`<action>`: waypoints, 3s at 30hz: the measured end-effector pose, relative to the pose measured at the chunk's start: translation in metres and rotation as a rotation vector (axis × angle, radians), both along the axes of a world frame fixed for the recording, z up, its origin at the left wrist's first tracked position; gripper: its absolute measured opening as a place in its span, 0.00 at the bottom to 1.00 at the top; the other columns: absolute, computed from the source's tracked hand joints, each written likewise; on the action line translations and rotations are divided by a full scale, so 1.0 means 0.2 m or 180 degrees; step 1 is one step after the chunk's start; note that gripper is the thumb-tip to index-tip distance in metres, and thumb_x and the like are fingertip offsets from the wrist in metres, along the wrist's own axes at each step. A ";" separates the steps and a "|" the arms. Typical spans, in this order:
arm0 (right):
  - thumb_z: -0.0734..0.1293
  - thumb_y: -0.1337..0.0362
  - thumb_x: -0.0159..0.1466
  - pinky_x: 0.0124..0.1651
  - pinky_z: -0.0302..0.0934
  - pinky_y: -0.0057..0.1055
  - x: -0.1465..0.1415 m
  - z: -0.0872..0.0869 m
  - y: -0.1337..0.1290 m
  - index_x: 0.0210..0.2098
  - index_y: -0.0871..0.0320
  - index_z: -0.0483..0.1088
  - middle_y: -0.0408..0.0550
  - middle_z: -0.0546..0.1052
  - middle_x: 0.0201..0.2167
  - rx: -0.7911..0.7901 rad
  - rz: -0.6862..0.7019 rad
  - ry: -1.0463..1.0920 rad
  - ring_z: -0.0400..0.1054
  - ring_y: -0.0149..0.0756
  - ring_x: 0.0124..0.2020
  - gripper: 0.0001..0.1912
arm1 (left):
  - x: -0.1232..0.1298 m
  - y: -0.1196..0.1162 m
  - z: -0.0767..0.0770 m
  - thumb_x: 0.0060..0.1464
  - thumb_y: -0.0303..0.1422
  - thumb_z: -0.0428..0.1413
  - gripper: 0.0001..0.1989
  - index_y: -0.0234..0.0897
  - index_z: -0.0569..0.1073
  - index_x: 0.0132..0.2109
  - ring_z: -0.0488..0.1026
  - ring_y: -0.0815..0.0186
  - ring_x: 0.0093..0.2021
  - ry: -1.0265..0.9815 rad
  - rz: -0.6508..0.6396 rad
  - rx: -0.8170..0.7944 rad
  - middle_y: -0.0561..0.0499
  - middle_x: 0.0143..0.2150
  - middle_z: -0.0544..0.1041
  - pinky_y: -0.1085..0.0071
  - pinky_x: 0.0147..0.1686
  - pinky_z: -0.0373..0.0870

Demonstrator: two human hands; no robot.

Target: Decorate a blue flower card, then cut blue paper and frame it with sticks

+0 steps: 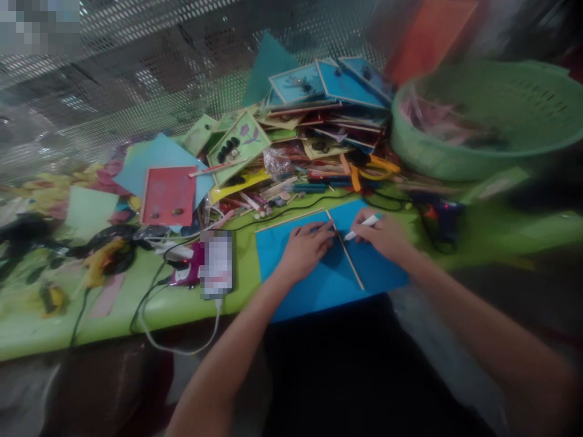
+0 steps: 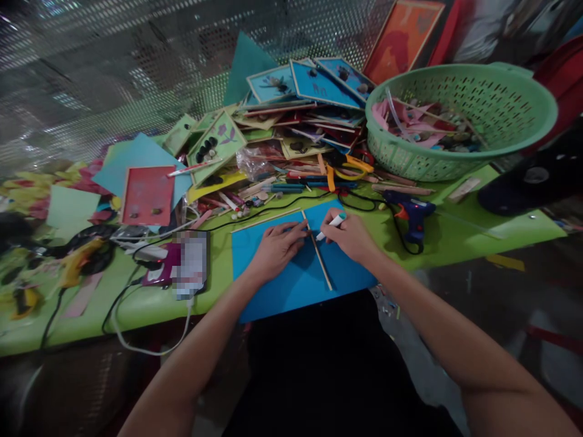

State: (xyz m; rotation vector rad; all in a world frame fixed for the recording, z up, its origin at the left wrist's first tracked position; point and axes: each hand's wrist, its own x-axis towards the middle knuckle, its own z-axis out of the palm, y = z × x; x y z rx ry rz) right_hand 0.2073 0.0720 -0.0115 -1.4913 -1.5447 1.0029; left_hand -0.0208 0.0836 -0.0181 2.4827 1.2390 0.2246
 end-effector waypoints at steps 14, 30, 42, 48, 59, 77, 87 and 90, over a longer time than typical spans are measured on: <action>0.67 0.59 0.62 0.27 0.53 0.31 0.04 0.02 -0.33 0.27 0.51 0.69 0.40 0.76 0.21 -0.0102 -0.0087 -0.0209 0.64 0.34 0.23 0.07 | 0.00 -0.01 -0.02 0.74 0.37 0.47 0.19 0.54 0.74 0.65 0.63 0.57 0.72 -0.0006 0.0035 0.0125 0.55 0.73 0.69 0.51 0.68 0.59; 0.68 0.60 0.65 0.27 0.52 0.32 0.07 -0.04 -0.60 0.29 0.51 0.71 0.40 0.69 0.22 -0.0041 -0.0112 -0.0155 0.60 0.33 0.23 0.07 | 0.00 0.00 -0.02 0.75 0.38 0.45 0.20 0.52 0.73 0.66 0.62 0.55 0.72 -0.0060 -0.0027 0.0146 0.52 0.73 0.68 0.51 0.68 0.58; 0.67 0.61 0.65 0.26 0.52 0.29 0.06 -0.02 -0.62 0.30 0.53 0.72 0.39 0.70 0.21 0.0093 -0.0134 -0.0199 0.59 0.30 0.22 0.07 | 0.00 0.00 -0.01 0.75 0.38 0.45 0.20 0.50 0.73 0.65 0.63 0.56 0.71 -0.0056 -0.0058 0.0228 0.53 0.74 0.67 0.53 0.68 0.58; 0.68 0.61 0.65 0.25 0.54 0.30 0.09 0.02 -0.65 0.29 0.53 0.72 0.40 0.70 0.20 0.0001 -0.0074 -0.0015 0.62 0.31 0.22 0.08 | 0.00 0.00 -0.01 0.75 0.38 0.46 0.20 0.51 0.74 0.65 0.64 0.55 0.71 -0.0102 -0.0042 0.0233 0.52 0.73 0.68 0.51 0.68 0.58; 0.75 0.58 0.63 0.28 0.62 0.32 0.08 0.09 -0.51 0.33 0.52 0.75 0.43 0.76 0.26 0.0480 -0.0770 0.0812 0.70 0.35 0.27 0.07 | -0.02 0.00 0.04 0.73 0.35 0.50 0.16 0.47 0.76 0.61 0.71 0.56 0.66 -0.0907 -0.0041 0.0236 0.48 0.65 0.77 0.55 0.66 0.64; 0.78 0.55 0.55 0.26 0.60 0.30 -0.12 0.12 -0.28 0.29 0.54 0.74 0.42 0.76 0.22 0.0375 -0.0518 0.1642 0.70 0.33 0.24 0.13 | -0.01 -0.10 0.17 0.73 0.36 0.49 0.14 0.37 0.77 0.51 0.74 0.65 0.37 -0.1249 -0.0500 -0.0665 0.51 0.35 0.79 0.70 0.41 0.66; 0.79 0.50 0.53 0.24 0.60 0.30 -0.15 0.12 -0.30 0.27 0.53 0.72 0.41 0.75 0.20 0.0241 -0.0569 0.1736 0.71 0.35 0.22 0.17 | 0.03 -0.20 0.19 0.75 0.39 0.46 0.16 0.38 0.76 0.46 0.77 0.62 0.45 -0.1112 -0.0334 -0.0548 0.48 0.43 0.81 0.69 0.45 0.69; 0.76 0.49 0.60 0.27 0.64 0.33 -0.10 0.08 -0.29 0.33 0.51 0.74 0.43 0.77 0.24 0.0384 -0.0451 0.1139 0.73 0.37 0.25 0.14 | 0.01 -0.15 0.20 0.75 0.39 0.47 0.16 0.39 0.77 0.45 0.77 0.61 0.44 -0.1132 -0.0263 -0.0457 0.48 0.43 0.81 0.68 0.45 0.69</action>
